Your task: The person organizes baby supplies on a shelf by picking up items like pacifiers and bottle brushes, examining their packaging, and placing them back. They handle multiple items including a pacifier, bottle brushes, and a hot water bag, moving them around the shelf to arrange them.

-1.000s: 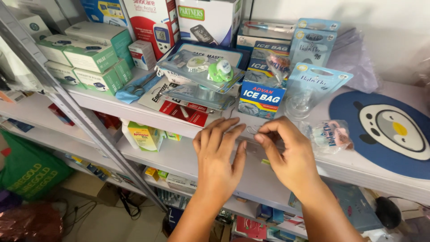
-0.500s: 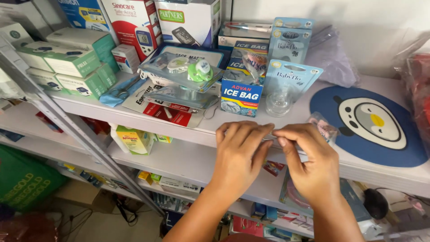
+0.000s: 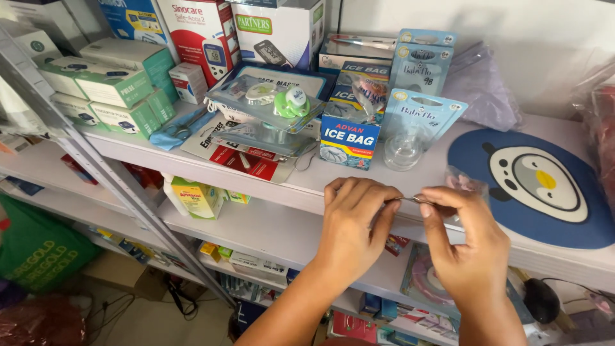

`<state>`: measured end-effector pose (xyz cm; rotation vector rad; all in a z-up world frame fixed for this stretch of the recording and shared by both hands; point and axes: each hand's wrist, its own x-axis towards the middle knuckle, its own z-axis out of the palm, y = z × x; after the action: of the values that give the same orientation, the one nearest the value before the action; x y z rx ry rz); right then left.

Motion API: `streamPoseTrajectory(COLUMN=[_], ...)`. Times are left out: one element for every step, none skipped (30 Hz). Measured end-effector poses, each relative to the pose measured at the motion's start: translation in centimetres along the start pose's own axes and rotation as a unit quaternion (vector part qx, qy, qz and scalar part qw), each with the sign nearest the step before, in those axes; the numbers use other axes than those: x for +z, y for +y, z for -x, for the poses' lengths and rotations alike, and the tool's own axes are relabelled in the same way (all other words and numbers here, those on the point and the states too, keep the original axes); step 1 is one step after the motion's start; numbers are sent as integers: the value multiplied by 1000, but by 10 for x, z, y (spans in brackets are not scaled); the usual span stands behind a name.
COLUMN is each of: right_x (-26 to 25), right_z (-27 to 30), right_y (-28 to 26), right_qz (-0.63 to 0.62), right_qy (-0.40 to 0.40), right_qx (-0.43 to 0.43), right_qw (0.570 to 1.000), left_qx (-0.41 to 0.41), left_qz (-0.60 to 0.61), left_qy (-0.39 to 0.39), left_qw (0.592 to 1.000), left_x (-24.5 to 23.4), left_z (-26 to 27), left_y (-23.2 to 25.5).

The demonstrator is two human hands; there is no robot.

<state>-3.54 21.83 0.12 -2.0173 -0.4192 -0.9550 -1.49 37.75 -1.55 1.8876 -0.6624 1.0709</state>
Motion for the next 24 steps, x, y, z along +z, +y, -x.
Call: streamPoseTrajectory(right_x=[0,-1,-1,1,2,3,5,8,10,12,14,15,17,19,21,22,23,24,25,26,27,26,26,26], right_z=[-1,-1,-2,-5,-7,-10,-9,-9,-9,-10,-11,-11,-12,-13,-14,-14,-14,-15,-16,-15,-15,-15,-14,-15], right_y=[1,2,3,2,2,0,1,1,2,2,2,2,2,1,0,0,0,0,0,1,1,0,-1,-3], right_qz=[1,45,88,88,101,116,116,119,123,122,127,133,132,150,168,167,174,180,178,176,174,174,168,163], right_qy=[1,-1,-5,-4,-15,-25,-25,-28,-32,-33,-44,-56,-58,-62,-65,-66,-70,-76,-77,-82,-87,-88,-91,-94], right_qx=[1,-57,-115,-116,-131,-145,-144,-140,-136,-138,-139,-140,-140,-146,-152,-153,-148,-144,-146,-142,-138,-138,-129,-121], right_qw=[1000,997,989,989,986,982,982,982,982,982,981,980,980,976,972,972,971,970,970,971,971,971,973,975], left_qx=[0,4,7,8,9,11,11,13,15,14,15,16,14,10,6,5,2,-3,-4,-6,-8,-9,-13,-17], left_qz=[1,-14,-29,-29,-50,-70,-70,-81,-91,-93,-110,-128,-129,-139,-149,-151,-148,-145,-148,-147,-145,-146,-140,-133], left_qy=[-1,1,4,4,14,23,22,32,41,43,43,43,43,43,42,43,46,49,51,49,48,47,44,41], left_qw=[1000,1000,1000,1000,999,997,997,996,995,995,993,991,991,989,988,988,988,988,988,988,988,988,989,990], left_x=[0,0,-1,-2,-2,-3,-4,-5,-7,-9,-11,-13,-16,-18,-21,-23,-25,-27,-29,-31,-33,-34,-36,-37], left_z=[-1,-1,-1,-2,-2,-2,-2,-2,-1,-1,0,1,2,3,4,4,5,7,7,8,9,10,10,10], left_y=[-1,-2,-2,-3,-4,-5,-5,-6,-7,-7,-7,-7,-7,-8,-9,-10,-11,-12,-13,-14,-15,-16,-16,-16])
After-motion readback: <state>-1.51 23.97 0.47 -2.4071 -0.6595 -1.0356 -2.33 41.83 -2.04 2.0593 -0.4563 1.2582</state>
